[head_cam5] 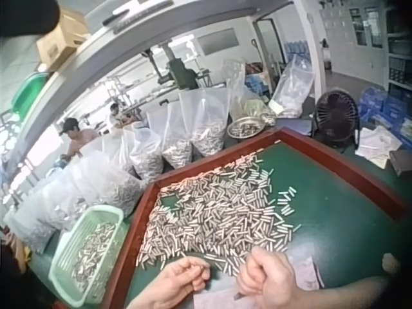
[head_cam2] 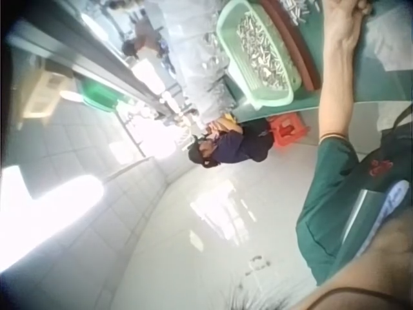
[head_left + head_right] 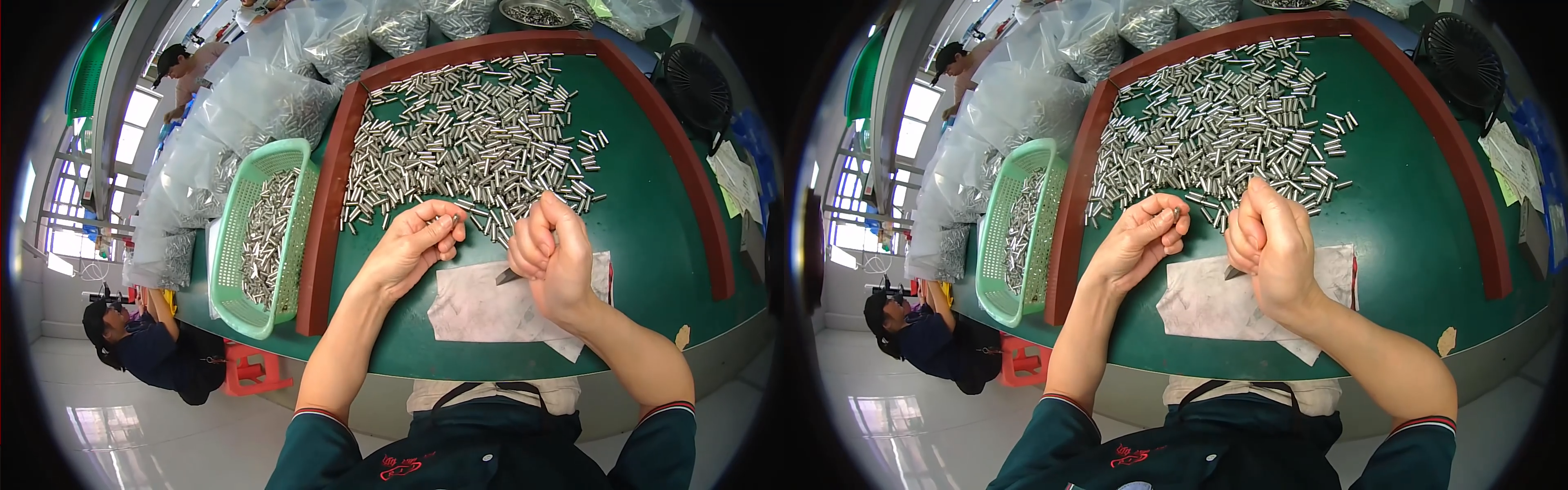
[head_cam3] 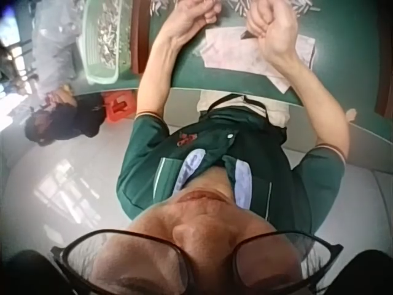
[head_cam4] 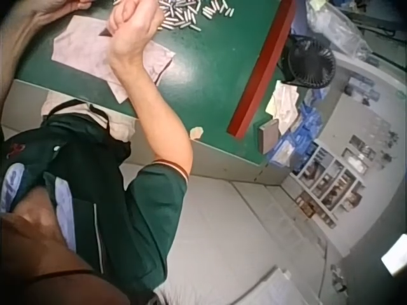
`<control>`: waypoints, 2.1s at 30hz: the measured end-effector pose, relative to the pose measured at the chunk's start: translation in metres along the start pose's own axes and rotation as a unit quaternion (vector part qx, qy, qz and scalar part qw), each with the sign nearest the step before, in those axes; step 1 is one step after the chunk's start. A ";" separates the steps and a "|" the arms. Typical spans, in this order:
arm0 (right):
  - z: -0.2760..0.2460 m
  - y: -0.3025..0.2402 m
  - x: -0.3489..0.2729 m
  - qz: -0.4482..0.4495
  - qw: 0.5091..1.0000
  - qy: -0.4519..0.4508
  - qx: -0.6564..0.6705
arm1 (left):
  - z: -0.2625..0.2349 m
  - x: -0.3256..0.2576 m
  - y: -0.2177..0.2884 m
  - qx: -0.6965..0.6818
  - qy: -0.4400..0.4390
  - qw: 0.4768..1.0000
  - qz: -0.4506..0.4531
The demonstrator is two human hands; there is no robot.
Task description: Wiping small cylindrical metal components with a cloth at a factory workbench.
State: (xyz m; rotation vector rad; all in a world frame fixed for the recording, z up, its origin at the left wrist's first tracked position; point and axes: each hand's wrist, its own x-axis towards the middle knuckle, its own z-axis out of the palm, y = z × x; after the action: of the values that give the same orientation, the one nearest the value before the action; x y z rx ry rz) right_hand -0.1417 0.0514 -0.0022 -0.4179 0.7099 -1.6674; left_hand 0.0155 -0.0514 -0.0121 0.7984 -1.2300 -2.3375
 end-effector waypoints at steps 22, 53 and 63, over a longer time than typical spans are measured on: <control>0.001 0.001 -0.001 -0.022 1.000 -0.015 -0.013 | 0.043 -0.029 -0.012 0.692 0.021 0.706 0.150; 0.007 0.015 -0.009 -0.095 0.990 -0.057 -0.092 | 0.040 -0.027 -0.018 0.680 0.005 0.709 0.186; 0.008 0.010 -0.010 -0.086 0.992 -0.051 -0.081 | 0.040 -0.027 -0.017 0.654 0.006 0.733 0.187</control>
State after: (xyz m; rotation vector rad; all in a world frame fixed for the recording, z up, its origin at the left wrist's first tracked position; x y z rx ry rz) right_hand -0.1271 0.0583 -0.0019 -0.6905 0.7530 -1.7415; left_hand 0.0095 -0.0023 -0.0001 0.7507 -2.6921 -0.8394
